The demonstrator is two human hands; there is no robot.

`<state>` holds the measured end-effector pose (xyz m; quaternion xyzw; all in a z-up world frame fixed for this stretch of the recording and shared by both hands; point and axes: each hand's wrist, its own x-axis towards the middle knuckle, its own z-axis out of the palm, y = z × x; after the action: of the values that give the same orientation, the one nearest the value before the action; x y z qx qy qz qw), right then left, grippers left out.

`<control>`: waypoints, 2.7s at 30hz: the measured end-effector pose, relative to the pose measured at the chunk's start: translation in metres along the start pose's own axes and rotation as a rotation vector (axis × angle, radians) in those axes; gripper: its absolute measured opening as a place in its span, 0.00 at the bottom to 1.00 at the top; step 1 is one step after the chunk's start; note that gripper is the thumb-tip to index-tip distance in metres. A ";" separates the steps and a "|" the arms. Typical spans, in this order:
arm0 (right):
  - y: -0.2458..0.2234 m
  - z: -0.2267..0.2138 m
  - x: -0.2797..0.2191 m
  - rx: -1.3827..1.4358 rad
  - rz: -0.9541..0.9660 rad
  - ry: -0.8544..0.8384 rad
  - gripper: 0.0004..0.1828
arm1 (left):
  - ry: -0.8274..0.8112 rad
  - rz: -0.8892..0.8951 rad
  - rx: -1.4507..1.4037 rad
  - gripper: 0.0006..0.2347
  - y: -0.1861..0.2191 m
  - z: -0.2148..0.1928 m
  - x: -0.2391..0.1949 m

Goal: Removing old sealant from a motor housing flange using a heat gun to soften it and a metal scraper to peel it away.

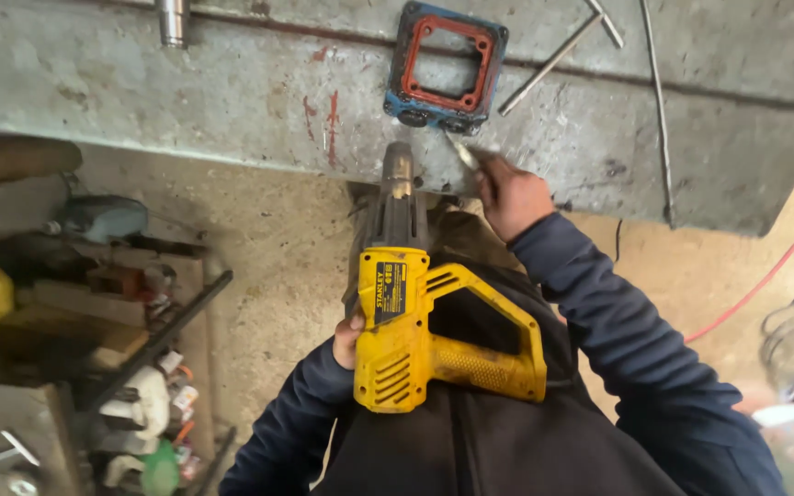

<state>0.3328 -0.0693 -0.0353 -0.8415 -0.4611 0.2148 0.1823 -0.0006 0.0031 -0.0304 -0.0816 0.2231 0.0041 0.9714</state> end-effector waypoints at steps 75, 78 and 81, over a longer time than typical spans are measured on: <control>-0.037 -0.051 0.064 -0.535 -0.165 0.232 0.10 | -0.081 0.054 0.608 0.42 0.120 0.058 -0.005; -0.038 -0.050 0.060 -0.546 -0.208 0.278 0.11 | -0.099 0.060 0.629 0.41 0.122 0.050 -0.005; -0.035 -0.046 0.058 -0.525 -0.209 0.315 0.10 | -0.102 0.021 0.581 0.39 0.119 0.040 -0.007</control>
<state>0.3610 -0.0068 0.0100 -0.8306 -0.5509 -0.0642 0.0492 0.0051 0.1267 -0.0106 0.2024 0.1666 -0.0459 0.9639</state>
